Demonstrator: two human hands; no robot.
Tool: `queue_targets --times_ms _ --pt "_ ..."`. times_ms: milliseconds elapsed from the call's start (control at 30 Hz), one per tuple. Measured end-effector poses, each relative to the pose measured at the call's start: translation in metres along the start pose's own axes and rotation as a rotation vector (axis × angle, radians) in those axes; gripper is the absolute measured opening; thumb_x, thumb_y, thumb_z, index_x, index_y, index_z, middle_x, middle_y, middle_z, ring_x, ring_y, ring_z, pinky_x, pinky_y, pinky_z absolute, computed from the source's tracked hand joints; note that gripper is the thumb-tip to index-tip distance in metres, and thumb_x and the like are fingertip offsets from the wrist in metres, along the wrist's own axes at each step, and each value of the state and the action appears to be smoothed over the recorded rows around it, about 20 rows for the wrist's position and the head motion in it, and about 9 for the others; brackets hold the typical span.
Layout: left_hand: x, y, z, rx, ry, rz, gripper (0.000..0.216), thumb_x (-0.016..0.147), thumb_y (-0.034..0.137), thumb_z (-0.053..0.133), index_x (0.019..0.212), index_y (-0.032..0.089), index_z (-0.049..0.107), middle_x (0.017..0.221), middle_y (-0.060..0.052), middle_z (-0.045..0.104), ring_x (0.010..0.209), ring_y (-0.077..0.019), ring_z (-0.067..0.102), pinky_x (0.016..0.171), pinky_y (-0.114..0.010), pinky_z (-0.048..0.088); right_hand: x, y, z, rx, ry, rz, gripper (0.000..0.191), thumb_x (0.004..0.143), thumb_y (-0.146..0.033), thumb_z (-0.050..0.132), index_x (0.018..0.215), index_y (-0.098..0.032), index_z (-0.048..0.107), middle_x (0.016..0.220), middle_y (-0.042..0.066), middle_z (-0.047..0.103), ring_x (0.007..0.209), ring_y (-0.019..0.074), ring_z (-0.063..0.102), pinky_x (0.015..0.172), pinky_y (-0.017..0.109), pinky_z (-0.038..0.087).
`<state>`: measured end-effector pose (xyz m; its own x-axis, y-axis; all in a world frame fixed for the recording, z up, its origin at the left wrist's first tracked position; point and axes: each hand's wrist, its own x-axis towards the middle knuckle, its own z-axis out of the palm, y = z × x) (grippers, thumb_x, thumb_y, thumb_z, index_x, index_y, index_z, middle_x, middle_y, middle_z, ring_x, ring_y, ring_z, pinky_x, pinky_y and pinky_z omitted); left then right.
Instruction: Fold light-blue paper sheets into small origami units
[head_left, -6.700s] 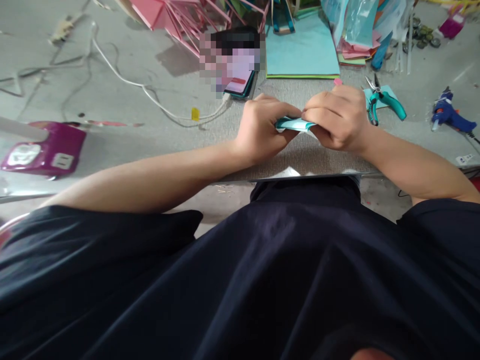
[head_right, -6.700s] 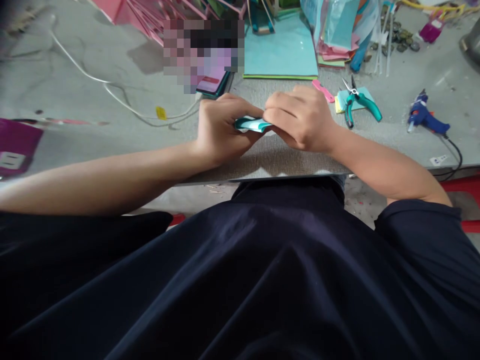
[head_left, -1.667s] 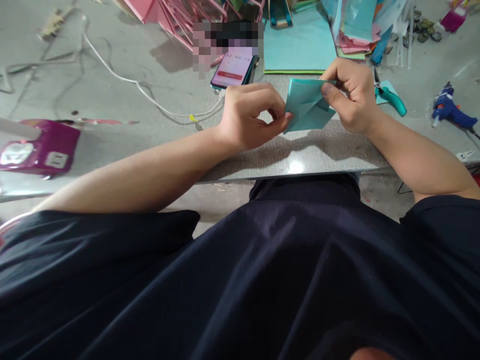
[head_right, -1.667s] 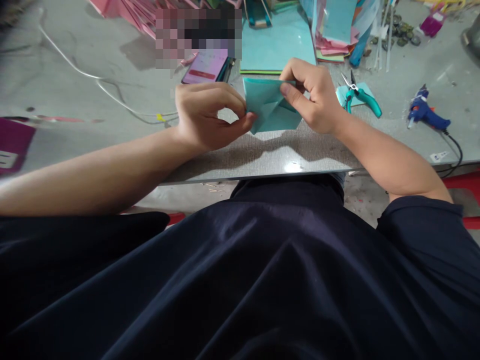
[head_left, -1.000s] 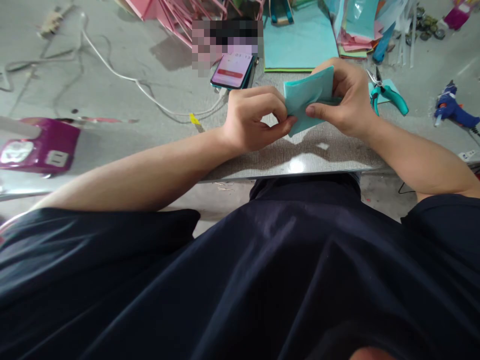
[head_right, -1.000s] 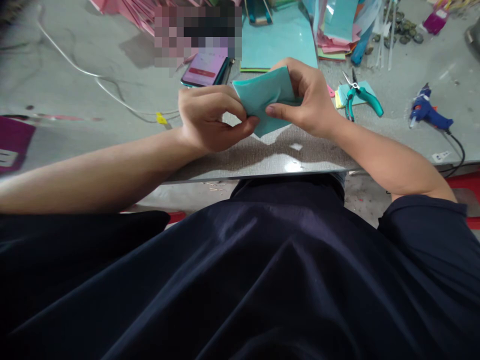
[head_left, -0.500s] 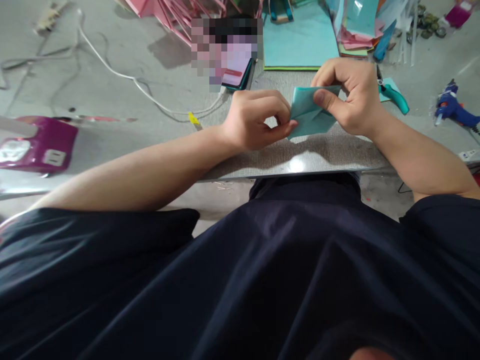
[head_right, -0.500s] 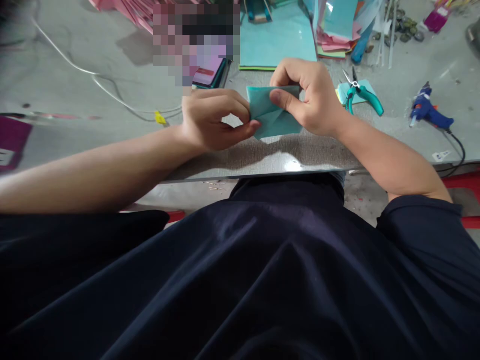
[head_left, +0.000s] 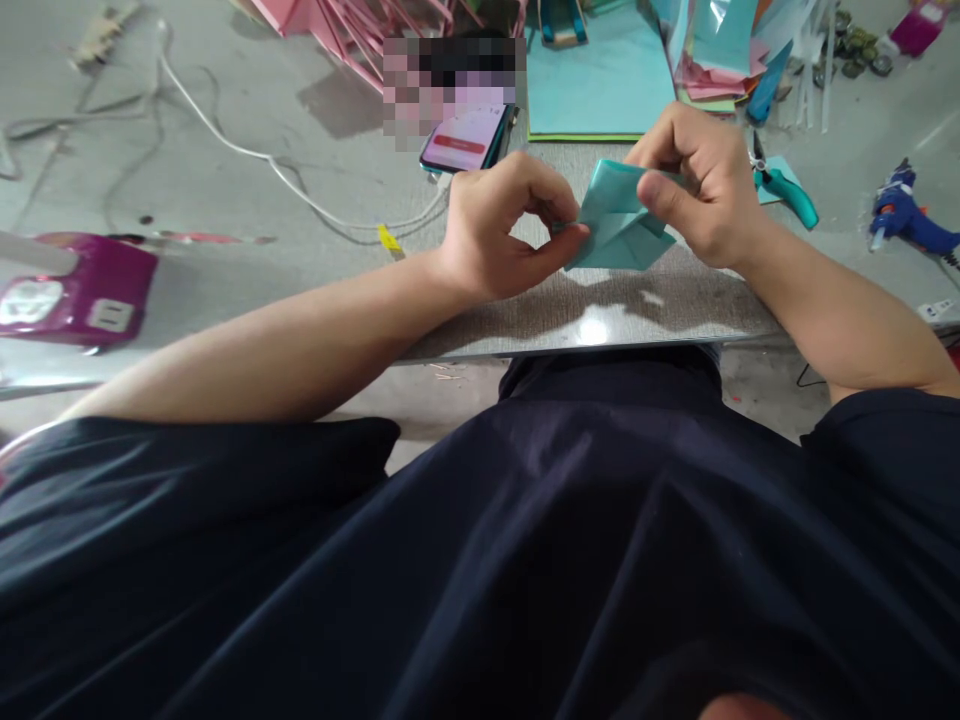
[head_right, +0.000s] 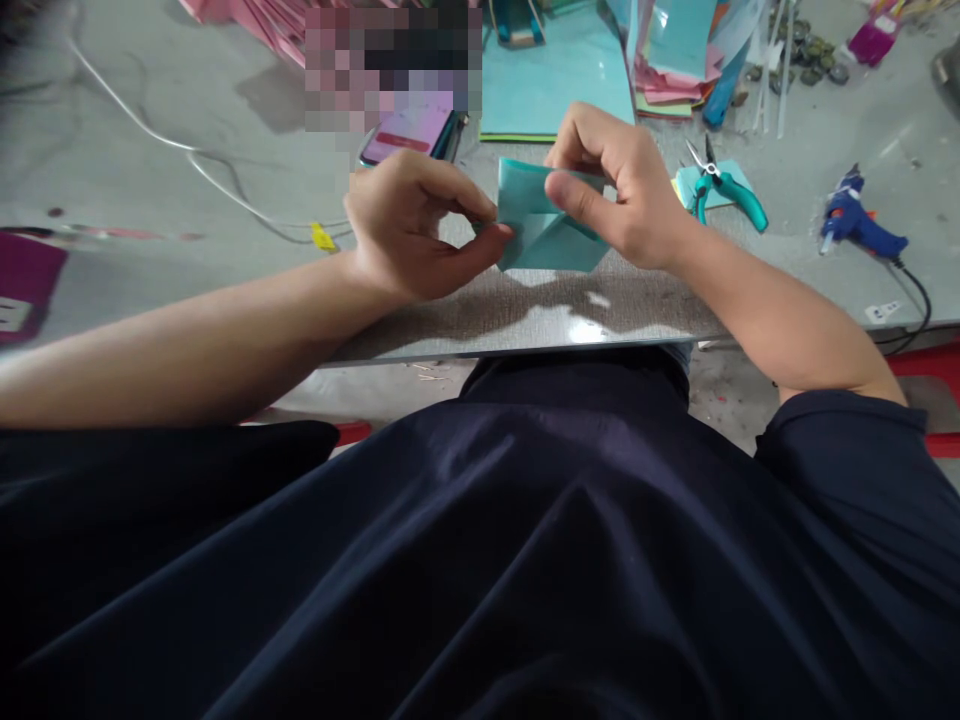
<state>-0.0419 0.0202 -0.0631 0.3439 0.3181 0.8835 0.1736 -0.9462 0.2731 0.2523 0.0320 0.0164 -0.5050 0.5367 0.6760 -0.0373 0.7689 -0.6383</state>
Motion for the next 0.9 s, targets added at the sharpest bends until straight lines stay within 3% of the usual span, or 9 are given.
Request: queue_targets --times_ms 67,100,167,233,333,533,633,767,900 --pt "-0.003 0.001 0.005 0.057 0.023 -0.111 0.057 0.112 0.084 0.098 0.131 0.035 0.078 0.100 -0.001 0.082 0.080 -0.0212 0.078 0.072 -0.040 0.069 0.001 0.005 0.001 0.041 -0.004 -0.020 0.105 0.074 -0.131 0.085 0.099 -0.031 0.069 0.089 0.000 0.071 0.073 0.0212 0.056 0.070 0.041 0.044" --pt "-0.005 0.000 0.007 0.089 0.018 -0.172 0.060 0.112 0.089 0.095 0.127 0.034 0.077 0.098 -0.001 0.080 0.080 -0.0222 0.079 0.075 -0.041 0.069 0.001 0.006 0.001 0.053 -0.031 -0.009 0.102 0.071 -0.124 0.096 0.103 -0.030 0.072 0.092 0.000 0.075 0.074 0.0206 0.059 0.070 0.041 0.049" --pt "-0.009 -0.002 0.010 0.128 -0.007 -0.237 0.065 0.111 0.096 0.091 0.121 0.034 0.076 0.096 -0.001 0.078 0.081 -0.0235 0.079 0.078 -0.043 0.070 0.000 0.004 -0.001 0.006 -0.087 0.036 0.075 0.079 -0.086 0.117 0.106 -0.029 0.077 0.100 0.001 0.083 0.078 0.0197 0.064 0.076 0.040 0.058" --pt "-0.013 -0.005 0.011 0.125 -0.016 -0.233 0.065 0.111 0.096 0.091 0.121 0.033 0.076 0.097 -0.002 0.079 0.083 -0.0245 0.080 0.081 -0.044 0.070 -0.001 0.001 -0.003 -0.120 -0.145 0.066 0.041 0.085 -0.037 0.115 0.103 -0.028 0.080 0.101 0.000 0.086 0.080 0.0189 0.064 0.082 0.038 0.061" --pt "-0.016 -0.008 0.009 0.084 -0.013 -0.210 0.059 0.115 0.091 0.090 0.126 0.034 0.080 0.101 -0.003 0.080 0.085 -0.0256 0.080 0.089 -0.048 0.072 -0.001 -0.001 -0.005 -0.229 -0.165 0.048 0.031 0.082 -0.009 0.099 0.095 -0.027 0.079 0.096 -0.001 0.085 0.078 0.0189 0.062 0.080 0.037 0.057" --pt "-0.015 -0.002 0.007 0.081 -0.023 -0.275 0.057 0.116 0.090 0.088 0.125 0.034 0.080 0.104 -0.004 0.080 0.092 -0.0291 0.083 0.098 -0.052 0.071 -0.005 0.006 -0.003 -0.154 -0.090 -0.088 0.018 0.086 -0.014 0.090 0.095 -0.028 0.083 0.095 0.001 0.087 0.076 0.0214 0.064 0.074 0.039 0.051" --pt "-0.013 -0.007 0.011 0.086 0.017 -0.176 0.070 0.112 0.098 0.087 0.136 0.034 0.077 0.106 -0.004 0.082 0.090 -0.0286 0.084 0.091 -0.050 0.070 -0.006 0.005 -0.003 -0.209 -0.049 -0.126 0.012 0.099 -0.030 0.094 0.095 -0.029 0.082 0.096 0.004 0.088 0.078 0.0235 0.069 0.075 0.042 0.054" --pt "-0.007 -0.015 0.011 0.069 0.072 0.076 0.091 0.106 0.100 0.095 0.162 0.033 0.069 0.109 -0.004 0.088 0.085 -0.0248 0.085 0.084 -0.044 0.070 -0.006 0.004 -0.007 -0.323 -0.036 -0.299 0.032 0.122 -0.054 0.082 0.099 -0.032 0.085 0.097 0.005 0.091 0.085 0.0256 0.080 0.080 0.044 0.058" --pt "0.001 -0.010 0.004 0.136 -0.025 0.060 0.091 0.101 0.088 0.108 0.168 0.036 0.076 0.139 -0.009 0.094 0.114 -0.0308 0.088 0.101 -0.049 0.073 -0.013 0.026 -0.011 -0.432 -0.047 -0.443 0.054 0.133 -0.076 0.058 0.114 -0.036 0.090 0.110 0.002 0.092 0.106 0.0282 0.091 0.099 0.049 0.068"
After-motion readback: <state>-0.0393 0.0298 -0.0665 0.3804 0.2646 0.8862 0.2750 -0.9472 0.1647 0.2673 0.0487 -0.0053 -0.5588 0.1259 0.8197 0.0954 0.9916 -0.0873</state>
